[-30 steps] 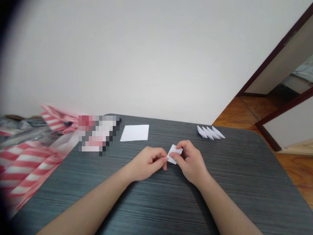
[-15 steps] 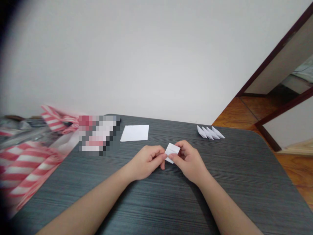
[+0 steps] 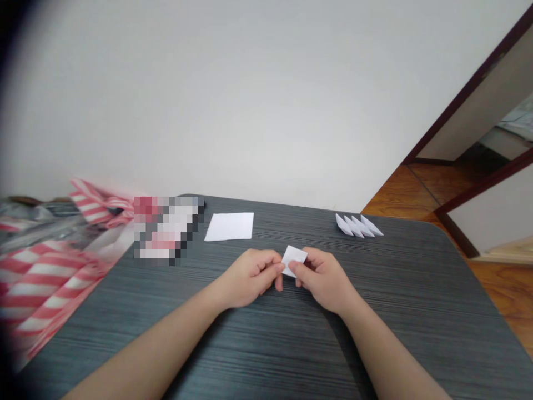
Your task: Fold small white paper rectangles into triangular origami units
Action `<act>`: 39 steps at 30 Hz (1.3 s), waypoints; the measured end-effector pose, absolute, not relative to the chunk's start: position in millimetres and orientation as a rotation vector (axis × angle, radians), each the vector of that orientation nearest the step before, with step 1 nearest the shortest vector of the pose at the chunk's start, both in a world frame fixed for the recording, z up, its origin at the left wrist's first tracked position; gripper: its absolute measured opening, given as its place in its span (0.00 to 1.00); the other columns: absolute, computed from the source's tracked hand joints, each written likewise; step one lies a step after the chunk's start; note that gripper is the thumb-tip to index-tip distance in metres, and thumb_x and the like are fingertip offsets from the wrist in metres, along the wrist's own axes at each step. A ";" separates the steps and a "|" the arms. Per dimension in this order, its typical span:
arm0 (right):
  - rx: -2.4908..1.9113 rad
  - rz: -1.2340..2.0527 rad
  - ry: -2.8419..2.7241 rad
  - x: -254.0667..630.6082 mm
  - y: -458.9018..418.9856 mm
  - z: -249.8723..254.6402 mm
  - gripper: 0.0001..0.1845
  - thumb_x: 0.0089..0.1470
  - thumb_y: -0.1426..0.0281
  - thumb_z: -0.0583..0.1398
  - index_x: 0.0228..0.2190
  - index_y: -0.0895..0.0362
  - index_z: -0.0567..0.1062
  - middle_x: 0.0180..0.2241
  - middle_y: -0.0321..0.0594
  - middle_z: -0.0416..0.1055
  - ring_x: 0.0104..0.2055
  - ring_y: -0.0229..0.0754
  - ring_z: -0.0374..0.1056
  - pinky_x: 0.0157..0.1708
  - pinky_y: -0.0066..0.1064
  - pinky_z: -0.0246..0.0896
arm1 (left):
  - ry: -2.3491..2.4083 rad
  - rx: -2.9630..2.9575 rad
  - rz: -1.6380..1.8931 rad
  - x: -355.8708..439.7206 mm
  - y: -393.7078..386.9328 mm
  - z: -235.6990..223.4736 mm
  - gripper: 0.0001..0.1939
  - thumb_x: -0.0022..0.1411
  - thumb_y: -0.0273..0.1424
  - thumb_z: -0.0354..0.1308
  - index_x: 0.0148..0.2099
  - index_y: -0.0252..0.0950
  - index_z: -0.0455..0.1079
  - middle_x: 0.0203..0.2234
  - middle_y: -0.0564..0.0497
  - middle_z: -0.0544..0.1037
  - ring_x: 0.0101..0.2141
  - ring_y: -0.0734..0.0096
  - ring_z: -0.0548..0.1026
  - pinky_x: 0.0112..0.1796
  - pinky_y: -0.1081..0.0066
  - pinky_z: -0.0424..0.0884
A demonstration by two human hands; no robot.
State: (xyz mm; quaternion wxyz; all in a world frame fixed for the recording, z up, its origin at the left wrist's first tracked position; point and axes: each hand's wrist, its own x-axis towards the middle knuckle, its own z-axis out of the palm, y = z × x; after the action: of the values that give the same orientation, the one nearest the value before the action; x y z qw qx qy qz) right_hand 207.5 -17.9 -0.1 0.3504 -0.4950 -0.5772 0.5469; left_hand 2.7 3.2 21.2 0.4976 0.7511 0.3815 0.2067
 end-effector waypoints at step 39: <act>-1.373 1.290 -1.657 206.4 -16.9 2.9 0.10 0.59 0.65 0.59 0.29 0.58 0.74 0.20 0.32 0.67 0.23 0.36 0.60 0.26 0.28 0.53 | 0.918 1.817 0.578 4.2 2.8 13.3 0.12 0.68 0.32 0.52 0.30 0.35 0.67 0.22 0.54 0.80 0.21 0.79 0.69 0.25 0.78 0.61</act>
State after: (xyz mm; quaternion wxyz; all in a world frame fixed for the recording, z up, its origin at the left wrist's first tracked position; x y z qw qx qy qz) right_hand 206.4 -16.9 2.9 0.3109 -0.5200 -0.6278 0.4887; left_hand 4.2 2.8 13.3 0.4905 0.7482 0.3781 0.2379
